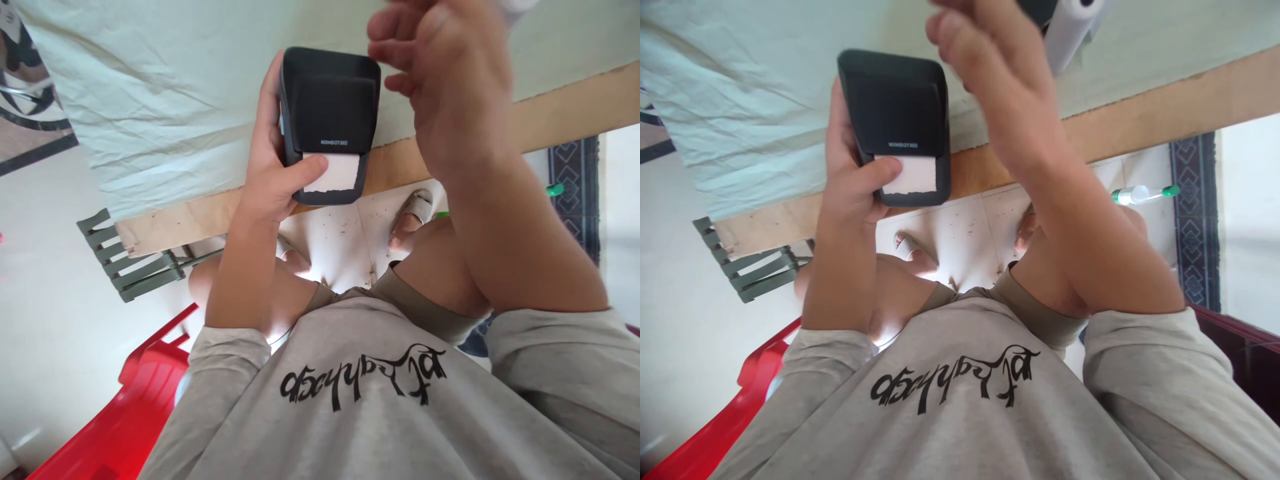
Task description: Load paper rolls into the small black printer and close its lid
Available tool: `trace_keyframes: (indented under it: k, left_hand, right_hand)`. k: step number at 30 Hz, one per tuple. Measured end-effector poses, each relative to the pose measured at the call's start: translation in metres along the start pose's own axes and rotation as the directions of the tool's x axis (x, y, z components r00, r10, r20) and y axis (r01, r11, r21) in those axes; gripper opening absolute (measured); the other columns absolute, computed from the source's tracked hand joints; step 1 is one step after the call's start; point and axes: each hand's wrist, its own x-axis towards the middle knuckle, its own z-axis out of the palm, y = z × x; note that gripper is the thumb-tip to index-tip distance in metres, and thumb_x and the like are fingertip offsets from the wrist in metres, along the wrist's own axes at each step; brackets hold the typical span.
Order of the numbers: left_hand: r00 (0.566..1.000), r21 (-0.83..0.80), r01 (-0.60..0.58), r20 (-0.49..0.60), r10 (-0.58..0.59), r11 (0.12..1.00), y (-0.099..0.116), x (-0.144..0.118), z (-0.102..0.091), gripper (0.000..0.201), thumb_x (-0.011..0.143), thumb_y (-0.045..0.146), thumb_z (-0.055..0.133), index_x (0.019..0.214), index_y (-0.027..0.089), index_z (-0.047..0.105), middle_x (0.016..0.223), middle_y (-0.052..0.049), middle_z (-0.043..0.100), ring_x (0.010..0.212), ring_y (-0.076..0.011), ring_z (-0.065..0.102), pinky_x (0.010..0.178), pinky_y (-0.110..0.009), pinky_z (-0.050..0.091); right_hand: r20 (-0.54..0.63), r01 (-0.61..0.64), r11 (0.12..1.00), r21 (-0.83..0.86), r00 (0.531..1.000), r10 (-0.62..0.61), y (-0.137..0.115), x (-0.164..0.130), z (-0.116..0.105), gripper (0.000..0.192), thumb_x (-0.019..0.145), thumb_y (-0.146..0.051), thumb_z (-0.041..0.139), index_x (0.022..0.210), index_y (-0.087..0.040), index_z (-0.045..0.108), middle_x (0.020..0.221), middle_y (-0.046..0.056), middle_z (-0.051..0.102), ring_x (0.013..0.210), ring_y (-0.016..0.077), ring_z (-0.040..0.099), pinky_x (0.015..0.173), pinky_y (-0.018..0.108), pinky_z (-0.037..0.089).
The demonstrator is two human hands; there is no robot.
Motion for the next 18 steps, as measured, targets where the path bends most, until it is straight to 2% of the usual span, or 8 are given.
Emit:
trace_keyframes:
  k: [2,4,7,11,16,18]
  left_hand:
    - [1.0,-0.029,0.003,0.001,-0.003,1.0,0.005,-0.001,0.004,0.082,0.047,0.05,0.077,0.122,0.047,0.044,0.12,0.003,0.055,0.12,-0.0303,0.051,0.091,-0.041,0.051]
    - [0.999,-0.058,0.032,-0.027,-0.033,0.998,0.011,-0.002,0.01,0.08,0.049,0.051,0.078,0.121,0.046,0.045,0.121,0.002,0.055,0.117,-0.0302,0.053,0.087,-0.04,0.052]
    - [0.99,-0.113,0.086,-0.104,-0.098,0.99,0.021,-0.004,0.02,0.062,0.062,0.057,0.07,0.117,0.038,0.049,0.12,-0.002,0.057,0.115,-0.0299,0.055,0.079,-0.037,0.053]
    - [0.975,-0.18,0.113,-0.17,-0.144,0.977,0.03,-0.008,0.026,0.034,0.076,0.045,0.063,0.106,0.03,0.056,0.1,-0.004,0.064,0.107,-0.0289,0.06,0.076,-0.037,0.054]
    - [0.974,-0.161,0.13,-0.162,-0.156,0.978,0.028,-0.009,0.024,0.03,0.074,0.04,0.066,0.102,0.033,0.058,0.1,-0.002,0.064,0.102,-0.0284,0.062,0.074,-0.039,0.054]
    - [0.975,-0.174,0.118,-0.165,-0.147,0.978,0.027,-0.009,0.023,0.03,0.075,0.041,0.064,0.104,0.033,0.058,0.098,-0.002,0.063,0.099,-0.028,0.063,0.071,-0.039,0.054]
  right_hand:
    - [0.082,0.095,0.995,-0.017,0.992,-0.093,0.003,-0.005,0.004,0.039,0.087,-0.037,0.044,0.123,-0.022,0.042,0.13,-0.001,0.048,0.122,0.0131,0.047,0.102,0.026,0.045]
    - [0.14,0.166,0.986,-0.013,0.977,-0.163,0.006,-0.007,0.009,0.046,0.083,-0.039,0.053,0.125,-0.023,0.04,0.13,0.0,0.047,0.12,0.0135,0.047,0.101,0.025,0.045]
    - [0.174,0.242,0.97,-0.026,0.957,-0.234,0.011,-0.006,0.015,0.052,0.084,-0.042,0.053,0.128,-0.022,0.034,0.134,0.002,0.041,0.122,0.0135,0.044,0.105,0.026,0.042]
    - [0.17,0.293,0.956,0.016,0.941,-0.291,0.013,-0.003,0.018,0.055,0.087,-0.044,0.049,0.13,-0.015,0.033,0.135,0.007,0.039,0.124,0.0137,0.041,0.106,0.028,0.041]
    - [0.157,0.33,0.941,0.068,0.928,-0.337,0.015,-0.003,0.021,0.062,0.085,-0.039,0.053,0.13,-0.004,0.03,0.134,0.013,0.038,0.123,0.0163,0.042,0.102,0.03,0.045]
    - [0.153,0.323,0.945,0.043,0.933,-0.326,0.017,-0.003,0.022,0.06,0.085,-0.042,0.051,0.131,-0.008,0.031,0.135,0.011,0.038,0.123,0.0163,0.042,0.097,0.029,0.048]
